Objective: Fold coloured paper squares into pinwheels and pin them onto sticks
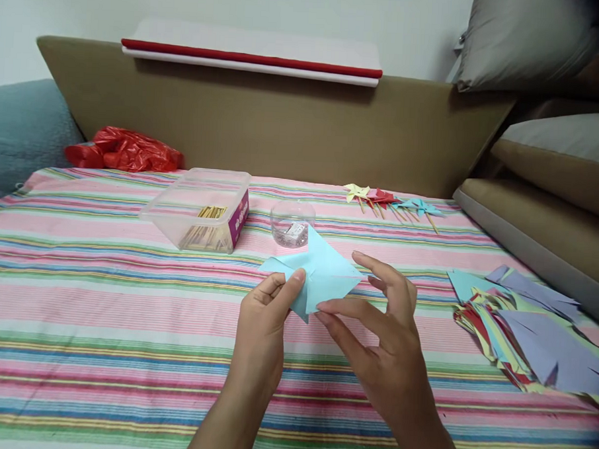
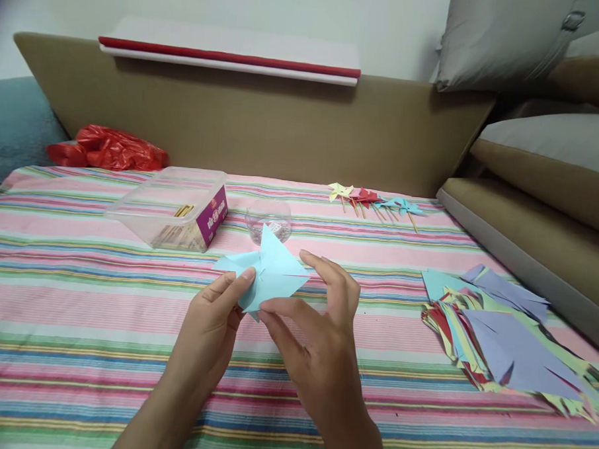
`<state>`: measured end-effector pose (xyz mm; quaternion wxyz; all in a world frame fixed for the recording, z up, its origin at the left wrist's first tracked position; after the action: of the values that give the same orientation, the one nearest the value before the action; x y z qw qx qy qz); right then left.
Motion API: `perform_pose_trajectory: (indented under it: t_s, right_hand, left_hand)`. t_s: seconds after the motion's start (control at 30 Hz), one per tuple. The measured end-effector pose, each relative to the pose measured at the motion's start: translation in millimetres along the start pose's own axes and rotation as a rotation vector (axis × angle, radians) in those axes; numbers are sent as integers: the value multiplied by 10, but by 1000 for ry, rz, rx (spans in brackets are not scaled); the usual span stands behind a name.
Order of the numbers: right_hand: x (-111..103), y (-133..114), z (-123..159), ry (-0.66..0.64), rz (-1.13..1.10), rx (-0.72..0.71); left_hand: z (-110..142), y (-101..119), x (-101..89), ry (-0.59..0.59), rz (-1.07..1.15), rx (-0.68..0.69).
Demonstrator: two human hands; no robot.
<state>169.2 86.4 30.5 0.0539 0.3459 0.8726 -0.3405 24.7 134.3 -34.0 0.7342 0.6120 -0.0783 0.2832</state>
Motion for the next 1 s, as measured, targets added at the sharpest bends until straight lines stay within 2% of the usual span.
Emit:
perform_pose_trajectory:
  t_s: [0.17,0.27,0.57,1.0]
  right_hand:
    - [-18,253,45,75,-140,405]
    - [-11,321,73,120,-161,519]
    - [56,426,148,185,-262,646]
    - [63,416,157,209,-284,673]
  left_hand:
    - [32,0,22,-10,-70,37]
    - [50,-12,52,-42,-138,66]
    - [92,-29,65,-90,-209,99]
    - [104,1,102,-91,-238,123]
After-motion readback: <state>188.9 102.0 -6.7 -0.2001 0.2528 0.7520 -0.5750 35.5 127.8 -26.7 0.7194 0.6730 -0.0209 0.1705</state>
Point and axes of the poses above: each hand's wrist, its own z-axis away from the middle knuckle, its own x-axis out of the palm, y = z × x, the point moved 8 cm from there along -z, towards the middle knuckle, and after that the axes turned 12 degrees about y, right-handed, at the moved point
